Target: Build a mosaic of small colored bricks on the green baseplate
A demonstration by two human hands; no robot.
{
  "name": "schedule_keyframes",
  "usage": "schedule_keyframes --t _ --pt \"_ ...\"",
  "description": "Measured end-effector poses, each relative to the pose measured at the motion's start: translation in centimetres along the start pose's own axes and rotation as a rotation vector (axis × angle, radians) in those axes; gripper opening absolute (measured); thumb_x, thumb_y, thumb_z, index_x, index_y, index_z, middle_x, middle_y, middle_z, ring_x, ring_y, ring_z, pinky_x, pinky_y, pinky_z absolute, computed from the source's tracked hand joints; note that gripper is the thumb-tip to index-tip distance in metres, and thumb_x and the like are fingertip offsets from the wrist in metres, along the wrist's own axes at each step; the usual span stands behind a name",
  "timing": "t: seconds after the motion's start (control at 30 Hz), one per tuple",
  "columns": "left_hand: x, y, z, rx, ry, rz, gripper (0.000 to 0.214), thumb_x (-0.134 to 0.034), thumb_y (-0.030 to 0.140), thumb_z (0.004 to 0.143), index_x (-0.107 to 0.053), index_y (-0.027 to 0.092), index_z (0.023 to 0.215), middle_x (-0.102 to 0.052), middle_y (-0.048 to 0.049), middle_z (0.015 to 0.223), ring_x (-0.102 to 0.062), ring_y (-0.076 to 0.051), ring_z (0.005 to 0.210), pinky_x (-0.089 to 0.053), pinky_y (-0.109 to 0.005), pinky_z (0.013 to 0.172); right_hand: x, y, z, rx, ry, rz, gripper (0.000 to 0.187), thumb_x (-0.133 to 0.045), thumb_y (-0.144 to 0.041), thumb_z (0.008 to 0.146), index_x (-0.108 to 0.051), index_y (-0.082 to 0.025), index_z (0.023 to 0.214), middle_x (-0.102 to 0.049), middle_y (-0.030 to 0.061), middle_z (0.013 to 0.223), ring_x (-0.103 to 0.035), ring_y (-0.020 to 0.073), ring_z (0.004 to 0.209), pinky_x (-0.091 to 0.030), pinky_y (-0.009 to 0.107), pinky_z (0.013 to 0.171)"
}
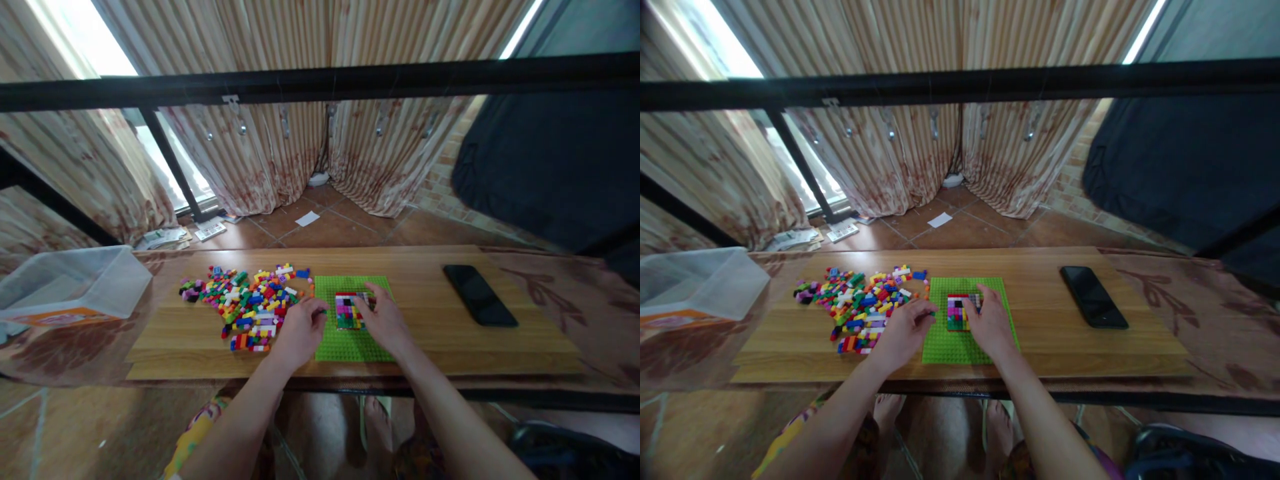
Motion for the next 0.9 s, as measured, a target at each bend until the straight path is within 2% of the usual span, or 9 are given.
schedule_keyframes --t 0.1,0.23,0.5,0.7,0.9 --pt "-0.9 0.3 -0.1 0.006 0.027 -0.022 0.021 -0.053 0.005 0.078 -0.067 0.017 0.087 -0.065 -0.0019 0.083 -0.060 -0.013 0.076 -0.048 -0.026 0.073 0.2 -0.4 0.0 0.008 -0.005 -0.031 0.053 -0.048 -0.044 0.084 -0.055 -0.010 0.124 -0.059 0.0199 0.119 -0.061 0.0274 0.101 -0.047 0.046 0.090" --pt "-1.3 0.7 -0.2 0.027 0.071 -0.020 0.022 -0.054 0.003 0.078 -0.068 0.017 0.085 -0.066 -0.0023 0.085 -0.061 -0.014 0.078 -0.048 -0.027 0.076 0.4 -0.5 -0.1 0.004 0.007 -0.031 0.050 -0.049 -0.044 0.084 -0.057 -0.012 0.122 -0.061 0.0183 0.117 -0.061 0.0267 0.099 -0.048 0.045 0.087" --pt "-1.6 -0.7 -0.3 0.083 0.134 -0.177 0.019 -0.062 0.005 0.075 -0.072 0.020 0.081 -0.065 -0.0003 0.083 -0.059 -0.010 0.071 -0.049 -0.024 0.069 0.4 -0.7 -0.2 0.026 0.009 -0.014 0.046 -0.050 -0.041 0.084 -0.057 -0.014 0.121 -0.060 0.0172 0.116 -0.061 0.0259 0.100 -0.049 0.044 0.086" --pt "-2.7 -1.4 -0.2 0.151 0.116 -0.286 0.017 -0.063 0.005 0.074 -0.073 0.018 0.079 -0.066 0.0005 0.078 -0.059 -0.010 0.069 -0.047 -0.022 0.066 0.4 -0.7 -0.3 0.020 -0.016 -0.017 0.049 -0.049 -0.042 0.085 -0.055 -0.011 0.123 -0.058 0.0191 0.117 -0.061 0.0262 0.101 -0.050 0.043 0.086" --pt "-3.0 -1.9 -0.1 0.170 0.121 -0.302 0.020 -0.061 0.004 0.074 -0.074 0.018 0.082 -0.067 -0.0005 0.078 -0.060 -0.011 0.069 -0.048 -0.023 0.067 0.4 -0.9 -0.3 0.024 -0.014 -0.038 0.048 -0.049 -0.042 0.085 -0.056 -0.011 0.121 -0.059 0.0190 0.117 -0.061 0.0269 0.101 -0.049 0.044 0.089"
Point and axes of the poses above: each hand's wrist, its own z-axis towards the middle knuckle, its own x-axis out of the back of the hand, y = z × x, the point moved 9 cm from there along z, towards the middle knuckle
